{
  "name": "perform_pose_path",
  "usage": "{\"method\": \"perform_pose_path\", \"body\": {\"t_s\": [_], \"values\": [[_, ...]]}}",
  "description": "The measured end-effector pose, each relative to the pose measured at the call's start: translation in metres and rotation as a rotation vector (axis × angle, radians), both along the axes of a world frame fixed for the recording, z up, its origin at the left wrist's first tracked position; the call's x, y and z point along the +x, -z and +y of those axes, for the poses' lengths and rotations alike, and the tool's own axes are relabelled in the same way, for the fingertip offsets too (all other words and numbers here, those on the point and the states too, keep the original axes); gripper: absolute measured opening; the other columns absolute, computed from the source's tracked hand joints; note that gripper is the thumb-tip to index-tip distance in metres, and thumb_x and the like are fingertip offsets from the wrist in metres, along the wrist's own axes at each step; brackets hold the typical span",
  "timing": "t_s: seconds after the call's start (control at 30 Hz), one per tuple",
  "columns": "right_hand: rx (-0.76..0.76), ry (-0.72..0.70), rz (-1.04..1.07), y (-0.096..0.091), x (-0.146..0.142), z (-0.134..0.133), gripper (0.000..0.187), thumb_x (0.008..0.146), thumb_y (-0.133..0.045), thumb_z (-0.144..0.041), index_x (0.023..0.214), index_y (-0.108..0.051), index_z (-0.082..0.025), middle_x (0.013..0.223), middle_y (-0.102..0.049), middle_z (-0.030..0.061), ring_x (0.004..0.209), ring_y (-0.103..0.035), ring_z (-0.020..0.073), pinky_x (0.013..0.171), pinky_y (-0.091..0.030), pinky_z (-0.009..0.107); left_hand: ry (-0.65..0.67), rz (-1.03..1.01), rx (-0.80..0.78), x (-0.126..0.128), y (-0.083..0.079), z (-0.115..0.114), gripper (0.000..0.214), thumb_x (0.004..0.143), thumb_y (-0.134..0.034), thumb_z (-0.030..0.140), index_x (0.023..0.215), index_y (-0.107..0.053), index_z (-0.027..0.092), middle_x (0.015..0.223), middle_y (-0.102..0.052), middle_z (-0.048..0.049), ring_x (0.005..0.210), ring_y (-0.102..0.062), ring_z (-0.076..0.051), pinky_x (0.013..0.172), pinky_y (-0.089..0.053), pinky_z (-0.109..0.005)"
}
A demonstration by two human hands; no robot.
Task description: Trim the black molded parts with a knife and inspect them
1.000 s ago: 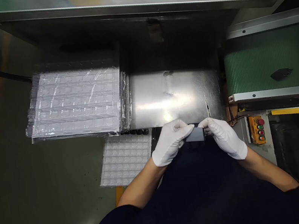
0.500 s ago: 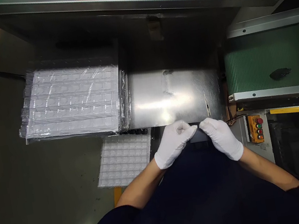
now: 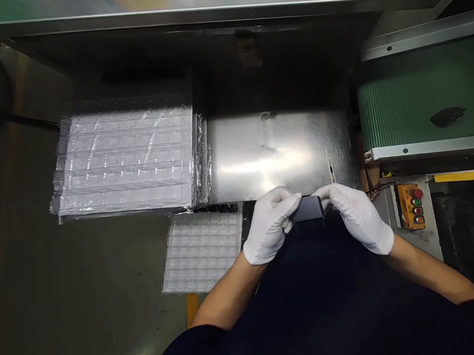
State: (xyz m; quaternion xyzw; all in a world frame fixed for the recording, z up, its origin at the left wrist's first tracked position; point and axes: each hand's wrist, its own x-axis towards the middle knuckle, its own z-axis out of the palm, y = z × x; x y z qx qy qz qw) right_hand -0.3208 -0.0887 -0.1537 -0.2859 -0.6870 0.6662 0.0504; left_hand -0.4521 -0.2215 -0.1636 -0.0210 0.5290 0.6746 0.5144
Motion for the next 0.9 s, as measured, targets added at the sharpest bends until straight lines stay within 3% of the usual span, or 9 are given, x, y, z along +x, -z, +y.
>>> {"method": "perform_pose_path", "body": {"t_s": [0.2, 0.37, 0.57, 0.73, 0.9], "values": [[0.050, -0.046, 0.058, 0.002, 0.008, 0.003, 0.030, 0.104, -0.056, -0.048, 0.107, -0.078, -0.028, 0.105, -0.078, 0.0040, 0.098, -0.074, 0.0221, 0.090, -0.061, 0.036, 0.007, -0.023, 0.136, 0.008, 0.006, 0.001, 0.047, 0.081, -0.084, 0.049, 0.067, -0.053, 0.017, 0.047, -0.037, 0.0092, 0.040, -0.033, -0.004, 0.038, -0.029, -0.016], [0.062, -0.043, 0.100, -0.002, 0.010, 0.001, 0.033, 0.100, -0.060, -0.051, 0.112, -0.078, -0.026, 0.107, -0.080, 0.0060, 0.099, -0.076, 0.0242, 0.091, -0.062, 0.039, 0.023, -0.027, 0.187, 0.015, 0.010, 0.005, 0.047, 0.085, -0.080, 0.052, 0.068, -0.054, 0.016, 0.049, -0.035, 0.0090, 0.041, -0.033, -0.004, 0.040, -0.030, -0.017], [0.056, -0.043, 0.126, -0.005, 0.013, 0.002, 0.028, 0.100, -0.062, -0.047, 0.111, -0.078, -0.027, 0.104, -0.080, 0.0054, 0.096, -0.076, 0.0235, 0.088, -0.063, 0.037, 0.031, -0.022, 0.148, 0.019, 0.009, 0.008, 0.049, 0.081, -0.082, 0.055, 0.066, -0.053, 0.018, 0.048, -0.034, 0.0091, 0.040, -0.033, -0.005, 0.040, -0.031, -0.019], [0.050, -0.051, 0.136, -0.001, 0.020, 0.010, 0.033, 0.104, -0.054, -0.046, 0.116, -0.076, -0.026, 0.113, -0.078, 0.0065, 0.103, -0.073, 0.0233, 0.095, -0.060, 0.038, 0.016, 0.075, 0.004, 0.016, 0.004, 0.009, 0.046, 0.075, -0.085, 0.053, 0.064, -0.056, 0.018, 0.044, -0.037, 0.0091, 0.037, -0.034, -0.006, 0.038, -0.027, -0.020], [-0.075, -0.021, 0.059, 0.003, 0.017, 0.008, 0.031, 0.095, -0.066, -0.051, 0.104, -0.073, -0.022, 0.096, -0.075, 0.0049, 0.088, -0.072, 0.0210, 0.081, -0.060, 0.034, 0.068, 0.226, -0.090, 0.017, -0.004, 0.010, 0.045, 0.075, -0.085, 0.049, 0.062, -0.058, 0.017, 0.051, -0.050, 0.0062, 0.040, -0.039, -0.005, 0.041, -0.025, -0.021]]}}
